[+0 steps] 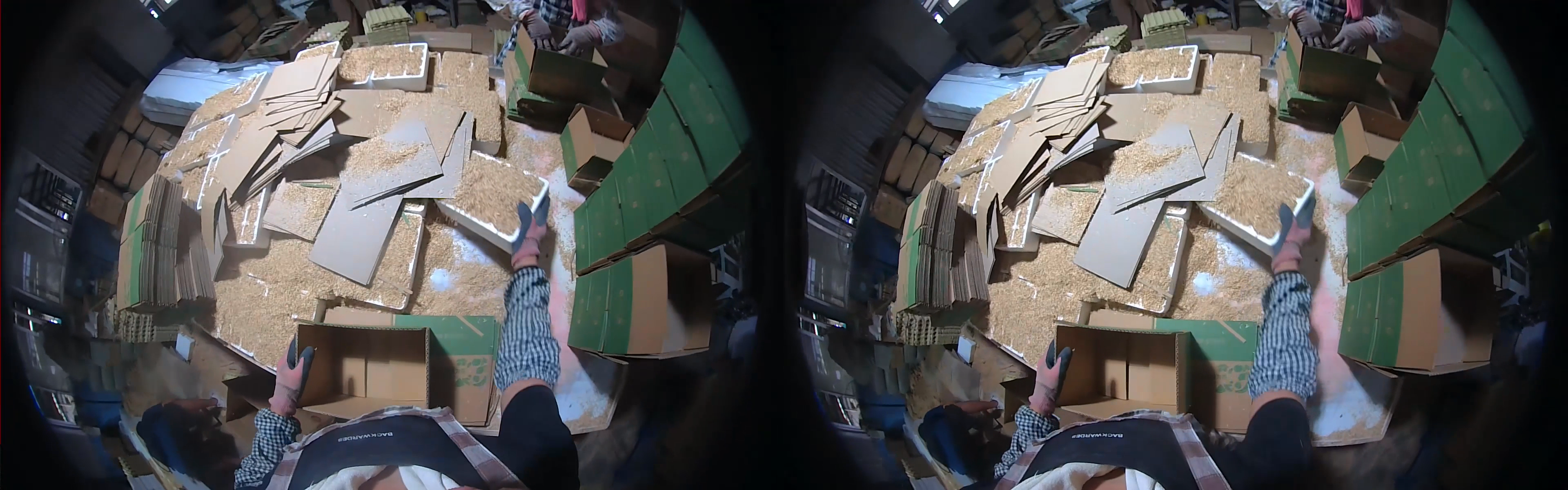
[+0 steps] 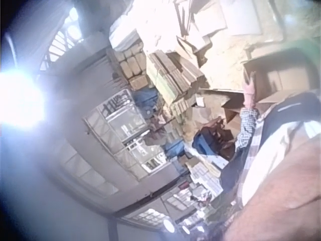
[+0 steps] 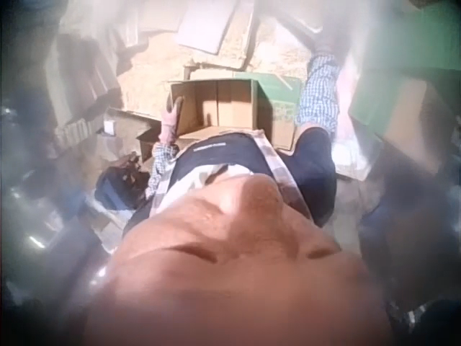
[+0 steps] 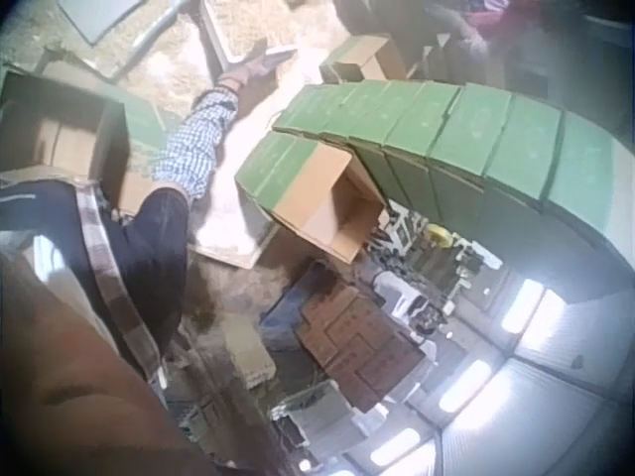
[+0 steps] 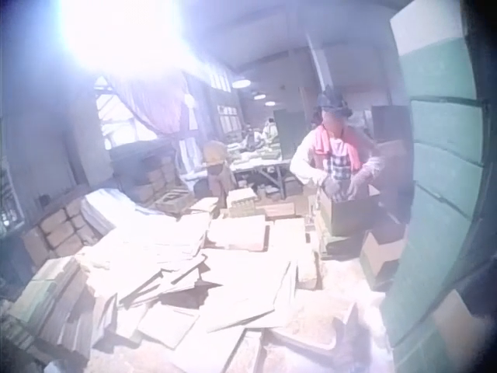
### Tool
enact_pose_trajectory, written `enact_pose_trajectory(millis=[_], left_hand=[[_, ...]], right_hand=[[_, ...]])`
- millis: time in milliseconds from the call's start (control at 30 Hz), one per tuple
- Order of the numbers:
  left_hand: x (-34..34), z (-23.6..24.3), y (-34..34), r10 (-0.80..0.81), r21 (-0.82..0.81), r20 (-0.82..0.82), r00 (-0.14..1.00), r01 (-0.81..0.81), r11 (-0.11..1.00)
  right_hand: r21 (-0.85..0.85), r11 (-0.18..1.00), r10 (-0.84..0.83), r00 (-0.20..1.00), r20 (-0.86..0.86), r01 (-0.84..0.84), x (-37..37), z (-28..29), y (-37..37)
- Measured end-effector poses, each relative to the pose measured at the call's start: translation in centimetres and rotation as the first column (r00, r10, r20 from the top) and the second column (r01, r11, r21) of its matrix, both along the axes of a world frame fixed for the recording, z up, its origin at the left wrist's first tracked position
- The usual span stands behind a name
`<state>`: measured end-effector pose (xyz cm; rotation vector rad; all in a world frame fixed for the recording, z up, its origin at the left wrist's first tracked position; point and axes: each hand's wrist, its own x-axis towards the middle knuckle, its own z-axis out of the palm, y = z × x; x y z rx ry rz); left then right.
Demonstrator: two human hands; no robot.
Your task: The person packages individual trays of goods into cardboard boxes. They repeatedly pick up a tray of items, place it into a green cardboard box, insert a cardboard divider, and then stack the filled box onto a vertical column of similar boxes.
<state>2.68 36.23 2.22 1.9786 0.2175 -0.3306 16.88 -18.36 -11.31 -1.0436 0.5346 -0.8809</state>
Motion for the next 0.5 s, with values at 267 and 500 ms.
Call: enact_pose_trajectory(millis=[267,500], left_hand=[[4.2,-2.9,-5.2,-0.312,-0.085,0.080,0.947,0.319,0.944],[9.1,-3.8,-10.2,-0.377,-0.472,-0.021,0.926,0.323,0.820]], right_hand=[[0.213,0.882,0.441,0.895,-0.063,-0.419,-20.8,17.0,3.5],[0.384,0.731,0.644,0.755,-0.119,-0.563,-24.2,19.6,15.7]])
